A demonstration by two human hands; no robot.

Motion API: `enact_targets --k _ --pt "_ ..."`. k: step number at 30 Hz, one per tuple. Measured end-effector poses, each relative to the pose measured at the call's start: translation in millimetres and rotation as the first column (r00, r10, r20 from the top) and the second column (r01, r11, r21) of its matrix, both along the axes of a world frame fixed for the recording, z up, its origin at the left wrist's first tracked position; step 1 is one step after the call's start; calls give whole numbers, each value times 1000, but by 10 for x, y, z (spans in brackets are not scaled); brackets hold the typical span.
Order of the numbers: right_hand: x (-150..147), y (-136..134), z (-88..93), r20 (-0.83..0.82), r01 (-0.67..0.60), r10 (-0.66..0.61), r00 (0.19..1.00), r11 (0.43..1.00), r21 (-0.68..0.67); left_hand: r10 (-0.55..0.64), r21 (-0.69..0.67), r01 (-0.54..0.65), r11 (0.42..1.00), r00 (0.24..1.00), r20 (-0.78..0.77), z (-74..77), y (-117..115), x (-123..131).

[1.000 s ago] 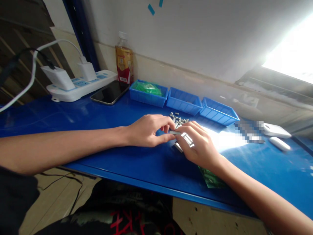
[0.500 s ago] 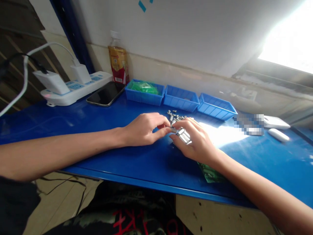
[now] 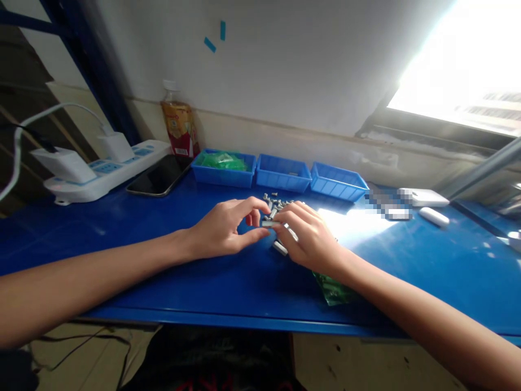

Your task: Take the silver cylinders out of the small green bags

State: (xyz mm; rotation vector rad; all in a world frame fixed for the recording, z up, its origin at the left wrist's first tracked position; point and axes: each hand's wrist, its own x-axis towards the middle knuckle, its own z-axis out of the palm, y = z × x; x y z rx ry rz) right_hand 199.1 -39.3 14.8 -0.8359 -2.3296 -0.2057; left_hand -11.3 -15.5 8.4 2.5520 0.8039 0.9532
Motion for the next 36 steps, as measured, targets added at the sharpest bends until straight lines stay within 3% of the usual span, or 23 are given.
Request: enact_targets --k 4,9,14,18,23,26,30,33,36 --pt "-3 -7 6 -21 6 -6 1000 1000 -17 22 102 -22 995 1000 -3 17 -13 16" --pt "-10 -24 3 -25 11 -12 1000 1000 -15 41 88 -40 995 999 -12 17 -4 11" --pt "64 52 170 -20 23 -20 1000 987 160 63 28 -61 998 995 -79 -20 46 21" --pt "204 349 355 -209 214 -164 964 945 247 70 49 -60 997 970 -233 -45 110 66" --pt "333 912 394 -239 377 -348 906 922 85 80 81 -55 995 931 -356 -62 164 99" --pt "368 1052 330 -215 454 -446 869 891 -12 84 78 -61 995 937 -340 -73 178 73" --pt "333 775 197 -169 406 -413 895 911 -76 57 3 -58 998 979 -197 -72 201 45" --pt "208 414 103 -67 263 -266 962 964 -42 14 -190 -12 982 1000 8 -59 243 88" --pt "42 191 46 76 178 -173 982 982 -64 10 -416 91 905 972 236 -76 299 154"
